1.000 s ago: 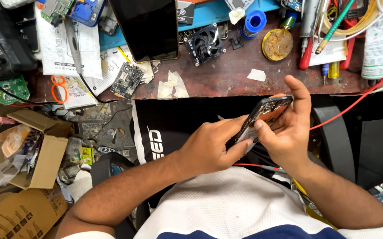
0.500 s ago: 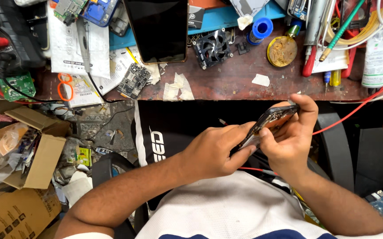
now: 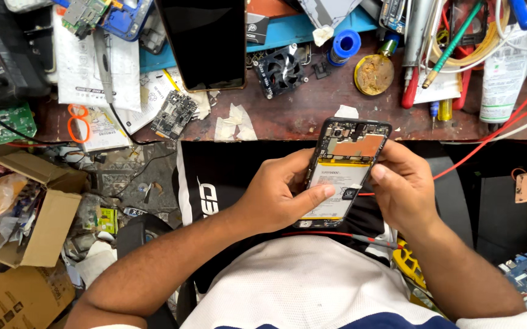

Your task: The person pries open the back cover of a smartphone using a green pry tool, works the cover off to expose the battery, then presses the power button and holds the phone while it boots to the lock screen.

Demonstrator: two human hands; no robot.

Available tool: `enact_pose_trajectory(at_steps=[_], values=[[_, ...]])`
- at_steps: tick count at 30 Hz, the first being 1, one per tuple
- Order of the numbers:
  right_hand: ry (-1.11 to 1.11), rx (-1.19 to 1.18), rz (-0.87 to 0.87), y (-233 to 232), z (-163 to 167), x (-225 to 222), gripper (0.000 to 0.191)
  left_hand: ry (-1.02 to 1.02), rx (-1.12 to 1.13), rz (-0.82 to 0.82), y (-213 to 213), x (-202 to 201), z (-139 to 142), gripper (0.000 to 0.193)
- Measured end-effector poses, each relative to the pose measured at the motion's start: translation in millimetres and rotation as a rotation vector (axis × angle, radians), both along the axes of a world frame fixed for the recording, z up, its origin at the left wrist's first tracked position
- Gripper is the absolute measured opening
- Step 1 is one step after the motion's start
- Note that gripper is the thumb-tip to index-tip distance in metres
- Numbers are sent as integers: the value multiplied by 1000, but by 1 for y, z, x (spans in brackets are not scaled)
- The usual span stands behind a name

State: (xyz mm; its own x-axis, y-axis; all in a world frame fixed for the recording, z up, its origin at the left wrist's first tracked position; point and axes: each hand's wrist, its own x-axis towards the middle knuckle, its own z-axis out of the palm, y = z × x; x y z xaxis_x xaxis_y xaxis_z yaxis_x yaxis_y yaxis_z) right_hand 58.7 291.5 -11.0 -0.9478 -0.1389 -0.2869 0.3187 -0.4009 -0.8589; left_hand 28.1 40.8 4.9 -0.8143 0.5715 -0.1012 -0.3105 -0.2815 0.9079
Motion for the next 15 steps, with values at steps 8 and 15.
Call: enact_pose_trajectory(at_steps=[8,15], values=[[-40,68,-9,1,-4,-1,35,68,-56,-12,2,0,3,48],[5,168,-33,-6,-5,0,28,162,-178,-18,0,0,7,52]])
